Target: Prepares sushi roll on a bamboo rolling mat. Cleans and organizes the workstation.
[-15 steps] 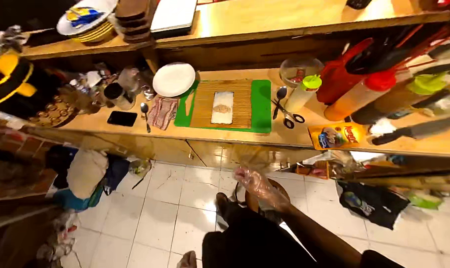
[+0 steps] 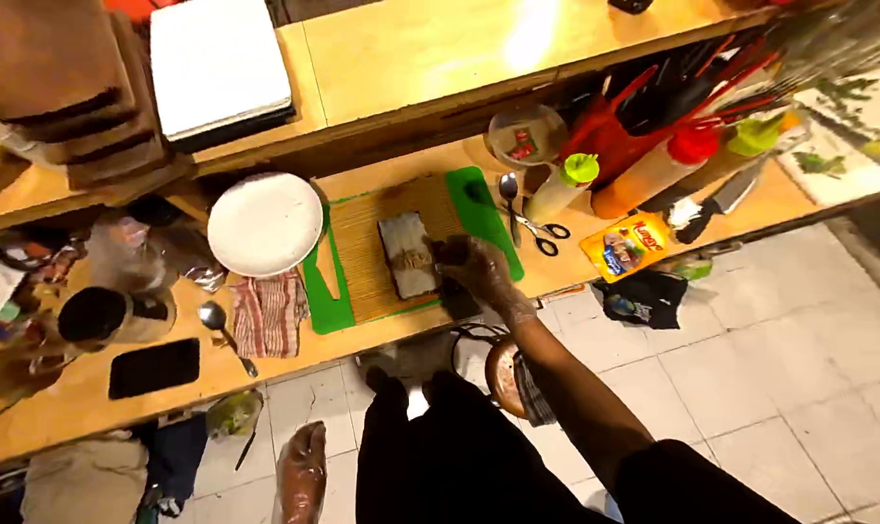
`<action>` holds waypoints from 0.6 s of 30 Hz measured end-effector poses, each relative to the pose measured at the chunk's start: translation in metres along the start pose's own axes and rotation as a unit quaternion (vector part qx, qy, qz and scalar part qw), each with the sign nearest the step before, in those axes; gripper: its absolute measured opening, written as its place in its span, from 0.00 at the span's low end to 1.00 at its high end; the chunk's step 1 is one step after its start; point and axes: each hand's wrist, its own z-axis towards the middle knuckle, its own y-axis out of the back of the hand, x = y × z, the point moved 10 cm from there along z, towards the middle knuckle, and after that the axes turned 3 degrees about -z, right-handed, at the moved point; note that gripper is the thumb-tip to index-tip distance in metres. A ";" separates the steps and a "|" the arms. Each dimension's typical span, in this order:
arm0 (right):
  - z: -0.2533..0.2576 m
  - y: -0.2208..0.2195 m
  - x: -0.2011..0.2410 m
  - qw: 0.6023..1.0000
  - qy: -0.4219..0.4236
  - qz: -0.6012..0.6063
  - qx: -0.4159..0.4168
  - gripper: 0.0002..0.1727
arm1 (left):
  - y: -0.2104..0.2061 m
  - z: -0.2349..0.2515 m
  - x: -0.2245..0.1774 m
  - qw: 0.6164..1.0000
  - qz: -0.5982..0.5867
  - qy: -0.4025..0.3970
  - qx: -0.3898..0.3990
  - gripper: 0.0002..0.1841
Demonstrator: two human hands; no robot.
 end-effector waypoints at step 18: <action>0.034 -0.022 0.006 0.996 -0.005 0.074 0.051 0.24 | -0.015 0.052 -0.097 0.998 -0.043 -0.043 0.015 0.15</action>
